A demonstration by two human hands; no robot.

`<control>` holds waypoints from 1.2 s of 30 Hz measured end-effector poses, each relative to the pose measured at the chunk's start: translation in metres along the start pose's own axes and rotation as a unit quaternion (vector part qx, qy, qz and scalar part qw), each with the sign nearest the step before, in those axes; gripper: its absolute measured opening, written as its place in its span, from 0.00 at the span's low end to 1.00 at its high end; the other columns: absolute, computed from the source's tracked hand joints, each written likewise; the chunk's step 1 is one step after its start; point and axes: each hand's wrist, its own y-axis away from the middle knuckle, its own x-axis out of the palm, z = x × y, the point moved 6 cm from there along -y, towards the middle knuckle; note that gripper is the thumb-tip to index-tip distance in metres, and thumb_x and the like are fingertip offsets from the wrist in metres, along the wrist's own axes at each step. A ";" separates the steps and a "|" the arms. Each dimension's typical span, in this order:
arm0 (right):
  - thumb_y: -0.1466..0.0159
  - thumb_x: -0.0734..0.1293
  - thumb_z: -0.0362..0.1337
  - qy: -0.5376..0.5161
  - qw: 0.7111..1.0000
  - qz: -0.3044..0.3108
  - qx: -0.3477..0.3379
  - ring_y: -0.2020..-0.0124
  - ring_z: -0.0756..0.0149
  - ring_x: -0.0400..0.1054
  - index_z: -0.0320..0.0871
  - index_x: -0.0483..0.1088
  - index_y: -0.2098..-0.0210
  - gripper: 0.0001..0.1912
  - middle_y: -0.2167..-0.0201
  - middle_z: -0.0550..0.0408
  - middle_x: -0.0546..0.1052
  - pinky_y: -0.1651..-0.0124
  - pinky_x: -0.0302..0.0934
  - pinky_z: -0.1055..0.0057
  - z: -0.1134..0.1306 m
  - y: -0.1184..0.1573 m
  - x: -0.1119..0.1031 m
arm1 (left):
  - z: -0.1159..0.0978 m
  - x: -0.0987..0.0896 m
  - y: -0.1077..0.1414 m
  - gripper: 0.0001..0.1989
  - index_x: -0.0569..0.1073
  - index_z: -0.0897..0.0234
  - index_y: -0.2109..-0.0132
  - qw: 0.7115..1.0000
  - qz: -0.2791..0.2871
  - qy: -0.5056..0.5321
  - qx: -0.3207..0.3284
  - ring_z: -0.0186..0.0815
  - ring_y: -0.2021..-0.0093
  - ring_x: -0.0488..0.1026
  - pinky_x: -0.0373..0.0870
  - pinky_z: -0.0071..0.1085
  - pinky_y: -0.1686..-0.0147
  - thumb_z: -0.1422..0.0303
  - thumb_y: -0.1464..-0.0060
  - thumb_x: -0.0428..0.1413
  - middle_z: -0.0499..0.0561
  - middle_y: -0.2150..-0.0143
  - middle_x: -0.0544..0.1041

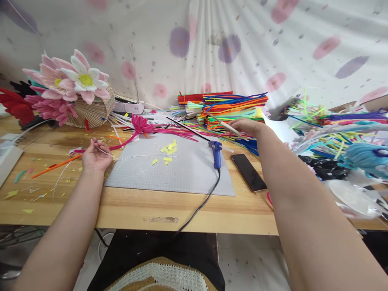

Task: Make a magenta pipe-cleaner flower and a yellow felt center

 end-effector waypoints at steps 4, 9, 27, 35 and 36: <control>0.38 0.58 0.33 -0.012 0.995 0.076 -0.069 0.70 0.76 0.62 0.28 0.67 0.57 0.15 0.62 0.41 0.72 0.66 0.53 0.76 0.053 0.005 -0.010 | 0.002 0.001 0.000 0.08 0.68 0.68 0.67 1.000 -0.006 0.000 -0.009 0.20 0.81 0.67 0.63 0.14 0.80 0.71 0.41 0.47 0.42 0.82 0.68; 0.43 0.62 0.43 0.274 0.954 0.085 -0.087 0.71 0.66 0.65 0.34 0.72 0.69 0.17 0.73 0.47 0.73 0.67 0.53 0.71 0.133 0.028 0.027 | 0.001 0.000 0.002 0.08 0.68 0.68 0.67 1.000 -0.009 -0.007 -0.007 0.21 0.81 0.68 0.63 0.14 0.81 0.71 0.42 0.48 0.42 0.83 0.68; 0.42 0.60 0.34 0.117 0.985 -0.109 -0.073 0.55 0.60 0.65 0.39 0.70 0.62 0.11 0.58 0.45 0.72 0.56 0.58 0.68 0.108 0.041 0.153 | 0.006 -0.001 0.003 0.09 0.70 0.65 0.70 0.999 0.005 -0.031 -0.024 0.20 0.81 0.67 0.64 0.13 0.81 0.71 0.42 0.48 0.42 0.82 0.68; 0.41 0.61 0.39 0.050 0.992 -0.101 -0.057 0.58 0.61 0.64 0.39 0.71 0.67 0.11 0.62 0.47 0.71 0.54 0.55 0.67 0.105 0.046 0.180 | 0.008 0.003 0.008 0.08 0.68 0.68 0.68 0.999 0.007 -0.013 -0.031 0.20 0.81 0.67 0.63 0.14 0.81 0.71 0.42 0.47 0.42 0.82 0.68; 0.41 0.61 0.39 0.058 0.991 -0.099 -0.064 0.57 0.60 0.64 0.39 0.71 0.67 0.11 0.62 0.46 0.71 0.53 0.55 0.67 0.106 0.045 0.181 | 0.008 0.004 0.008 0.08 0.68 0.68 0.68 0.999 0.009 -0.014 -0.030 0.20 0.81 0.67 0.63 0.14 0.81 0.71 0.42 0.47 0.42 0.82 0.68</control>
